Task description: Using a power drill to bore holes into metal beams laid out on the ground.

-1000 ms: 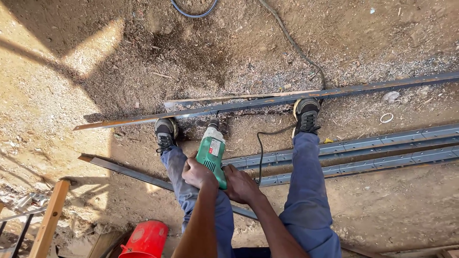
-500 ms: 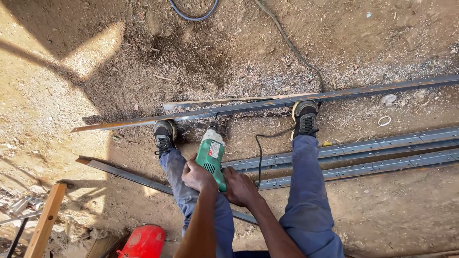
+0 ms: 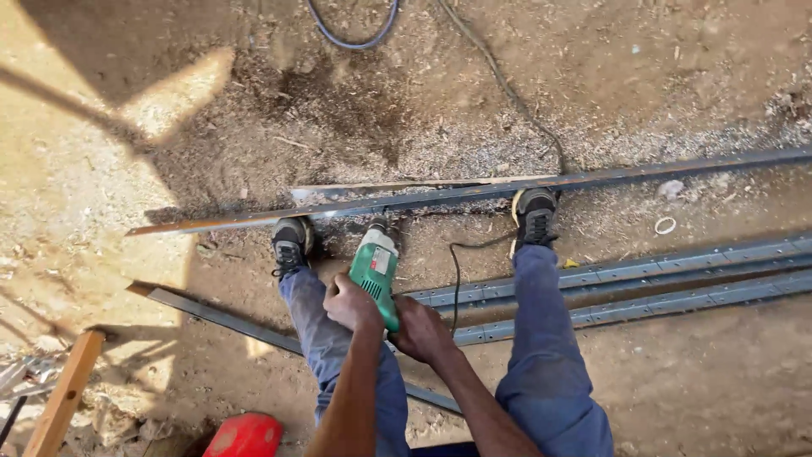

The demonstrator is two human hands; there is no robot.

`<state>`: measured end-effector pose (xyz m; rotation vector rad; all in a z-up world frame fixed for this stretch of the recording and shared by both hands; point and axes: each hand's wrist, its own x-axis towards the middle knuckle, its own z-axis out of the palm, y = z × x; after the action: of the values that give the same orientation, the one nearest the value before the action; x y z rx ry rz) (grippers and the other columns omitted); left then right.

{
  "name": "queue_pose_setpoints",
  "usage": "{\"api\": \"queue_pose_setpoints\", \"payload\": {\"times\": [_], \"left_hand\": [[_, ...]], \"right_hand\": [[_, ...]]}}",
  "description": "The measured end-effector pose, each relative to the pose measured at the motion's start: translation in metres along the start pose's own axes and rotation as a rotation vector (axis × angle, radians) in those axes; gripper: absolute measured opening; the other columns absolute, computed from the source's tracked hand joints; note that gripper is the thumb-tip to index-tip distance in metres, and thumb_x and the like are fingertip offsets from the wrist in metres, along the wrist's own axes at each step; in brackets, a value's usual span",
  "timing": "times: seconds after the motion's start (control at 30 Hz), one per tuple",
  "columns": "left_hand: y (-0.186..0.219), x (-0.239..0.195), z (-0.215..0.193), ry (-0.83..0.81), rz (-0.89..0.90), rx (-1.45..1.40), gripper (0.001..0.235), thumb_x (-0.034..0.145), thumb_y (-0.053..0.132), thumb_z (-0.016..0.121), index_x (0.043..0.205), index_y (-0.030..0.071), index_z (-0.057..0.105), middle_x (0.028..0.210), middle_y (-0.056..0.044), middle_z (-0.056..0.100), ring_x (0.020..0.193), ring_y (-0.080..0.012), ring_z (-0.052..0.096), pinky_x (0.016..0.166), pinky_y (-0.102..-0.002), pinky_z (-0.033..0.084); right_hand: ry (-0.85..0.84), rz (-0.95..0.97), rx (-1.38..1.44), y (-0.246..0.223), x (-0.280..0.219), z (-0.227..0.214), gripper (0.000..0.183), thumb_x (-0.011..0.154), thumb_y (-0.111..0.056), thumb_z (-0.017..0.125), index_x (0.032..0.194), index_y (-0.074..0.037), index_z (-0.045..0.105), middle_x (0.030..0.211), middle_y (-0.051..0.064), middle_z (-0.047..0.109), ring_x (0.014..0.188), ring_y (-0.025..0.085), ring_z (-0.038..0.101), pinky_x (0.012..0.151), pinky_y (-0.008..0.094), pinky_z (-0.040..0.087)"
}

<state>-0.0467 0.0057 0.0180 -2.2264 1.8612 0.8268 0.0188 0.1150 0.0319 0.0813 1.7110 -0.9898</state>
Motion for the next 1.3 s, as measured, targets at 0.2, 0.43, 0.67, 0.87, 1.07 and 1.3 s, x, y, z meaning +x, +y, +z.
{"api": "queue_pose_setpoints", "payload": {"times": [0.2, 0.43, 0.67, 0.87, 1.07, 1.3], "left_hand": [[0.019, -0.011, -0.064, -0.365, -0.033, -0.056, 0.036, 0.087, 0.029, 0.055, 0.102, 0.009, 0.082, 0.096, -0.006, 0.073, 0.084, -0.0185, 0.061, 0.068, -0.036, 0.045], [-0.071, 0.052, -0.079, -0.960, -0.619, -0.409, 0.062, 0.084, 0.068, 0.059, 0.117, 0.017, 0.069, 0.102, -0.015, 0.071, 0.097, -0.0326, 0.068, 0.081, -0.049, 0.055], [-0.089, 0.087, -0.023, -1.107, -0.795, -0.369, 0.059, 0.080, 0.054, 0.071, 0.110, 0.005, 0.069, 0.091, -0.016, 0.071, 0.081, -0.0333, 0.067, 0.074, -0.049, 0.057], [-0.062, 0.107, 0.005, -1.211, -0.763, -0.351, 0.072, 0.075, 0.057, 0.073, 0.120, 0.001, 0.064, 0.097, -0.018, 0.069, 0.082, -0.0326, 0.065, 0.077, -0.047, 0.056], [-0.043, 0.124, 0.021, -1.204, -0.670, -0.416, 0.072, 0.074, 0.052, 0.075, 0.123, 0.000, 0.061, 0.097, -0.018, 0.069, 0.082, -0.0328, 0.066, 0.078, -0.048, 0.057], [-0.051, 0.132, 0.038, -1.219, -0.678, -0.488, 0.060, 0.083, 0.046, 0.071, 0.115, -0.004, 0.060, 0.086, -0.017, 0.070, 0.071, -0.0295, 0.067, 0.070, -0.045, 0.059]], "right_hand": [[0.124, -0.081, 0.021, 0.004, -0.035, 0.037, 0.055, 0.070, -0.028, 0.072, 0.116, -0.005, 0.054, 0.102, 0.022, 0.066, 0.089, 0.048, 0.064, 0.071, 0.058, 0.048], [0.055, 0.045, 0.074, -0.016, -0.095, 0.019, 0.056, 0.081, -0.036, 0.083, 0.124, -0.009, 0.059, 0.100, 0.015, 0.073, 0.085, 0.035, 0.072, 0.067, 0.044, 0.053], [-0.030, 0.188, 0.069, -0.035, -0.083, 0.023, 0.060, 0.083, -0.036, 0.078, 0.135, -0.015, 0.057, 0.113, 0.011, 0.075, 0.095, 0.030, 0.074, 0.079, 0.042, 0.057], [0.235, 0.122, -0.116, -0.013, -0.039, 0.044, 0.071, 0.081, -0.045, 0.081, 0.137, -0.011, 0.055, 0.105, 0.015, 0.075, 0.085, 0.035, 0.073, 0.071, 0.047, 0.055], [0.429, -0.048, -0.201, -0.009, -0.009, 0.056, 0.056, 0.081, -0.030, 0.083, 0.128, -0.006, 0.063, 0.079, 0.010, 0.074, 0.056, 0.023, 0.065, 0.052, 0.040, 0.054], [0.408, -0.042, -0.147, -0.002, 0.002, 0.055, 0.051, 0.082, -0.025, 0.082, 0.124, -0.003, 0.064, 0.069, 0.006, 0.070, 0.048, 0.016, 0.058, 0.047, 0.035, 0.051]]}}
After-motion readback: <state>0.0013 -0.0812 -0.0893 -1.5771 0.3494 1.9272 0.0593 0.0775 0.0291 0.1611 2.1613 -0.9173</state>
